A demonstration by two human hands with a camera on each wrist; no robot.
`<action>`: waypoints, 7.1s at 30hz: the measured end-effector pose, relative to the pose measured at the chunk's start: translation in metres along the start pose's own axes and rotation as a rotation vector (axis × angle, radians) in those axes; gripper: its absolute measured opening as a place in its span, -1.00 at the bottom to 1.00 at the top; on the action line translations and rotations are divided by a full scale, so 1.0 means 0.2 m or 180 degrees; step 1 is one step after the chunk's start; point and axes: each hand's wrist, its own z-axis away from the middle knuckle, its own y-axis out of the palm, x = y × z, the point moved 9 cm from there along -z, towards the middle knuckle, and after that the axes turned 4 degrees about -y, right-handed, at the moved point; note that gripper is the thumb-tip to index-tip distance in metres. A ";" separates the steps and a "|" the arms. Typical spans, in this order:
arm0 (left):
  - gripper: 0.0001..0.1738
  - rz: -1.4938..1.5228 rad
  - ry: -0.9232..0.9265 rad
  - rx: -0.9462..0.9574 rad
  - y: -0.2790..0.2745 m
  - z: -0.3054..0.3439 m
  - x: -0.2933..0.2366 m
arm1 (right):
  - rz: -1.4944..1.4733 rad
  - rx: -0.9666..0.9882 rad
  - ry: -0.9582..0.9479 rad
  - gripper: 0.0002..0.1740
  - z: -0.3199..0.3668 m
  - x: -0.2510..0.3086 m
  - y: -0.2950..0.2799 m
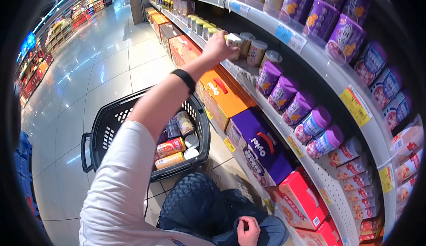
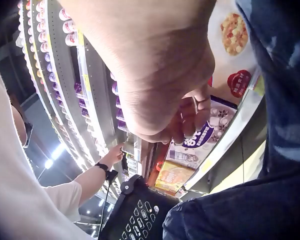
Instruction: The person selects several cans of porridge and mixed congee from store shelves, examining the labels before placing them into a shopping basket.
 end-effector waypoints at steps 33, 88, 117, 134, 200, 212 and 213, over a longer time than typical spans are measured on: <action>-0.15 0.1128 -0.0674 0.1634 -0.57 1.00 0.44 | 0.0050 0.0350 0.0000 -0.90 0.06 0.01 0.12; -0.05 -0.0717 -0.0271 0.3036 0.15 1.49 0.74 | 0.0079 0.0553 0.0286 -0.89 0.07 -0.17 0.21; 0.15 -0.2059 0.0860 0.4165 -0.40 1.86 0.17 | 0.1161 -0.0241 0.1424 -0.80 0.49 -0.62 -0.84; -0.31 -0.1325 0.0805 0.2790 -0.31 1.95 0.32 | 0.1199 -0.0660 0.1949 -0.31 0.80 -0.81 -0.79; -0.57 0.1041 0.0107 0.4156 0.03 2.62 -0.14 | 0.1715 -0.0005 0.1261 -0.62 0.57 -0.61 -0.85; -0.82 0.3078 -0.2609 0.4199 0.90 2.76 0.07 | 0.2651 -0.1803 -0.0664 -0.72 0.12 0.08 -1.76; -0.83 0.3174 -0.2599 0.4205 0.91 2.76 0.09 | 0.2744 -0.1854 -0.0881 -0.66 0.05 0.14 -1.87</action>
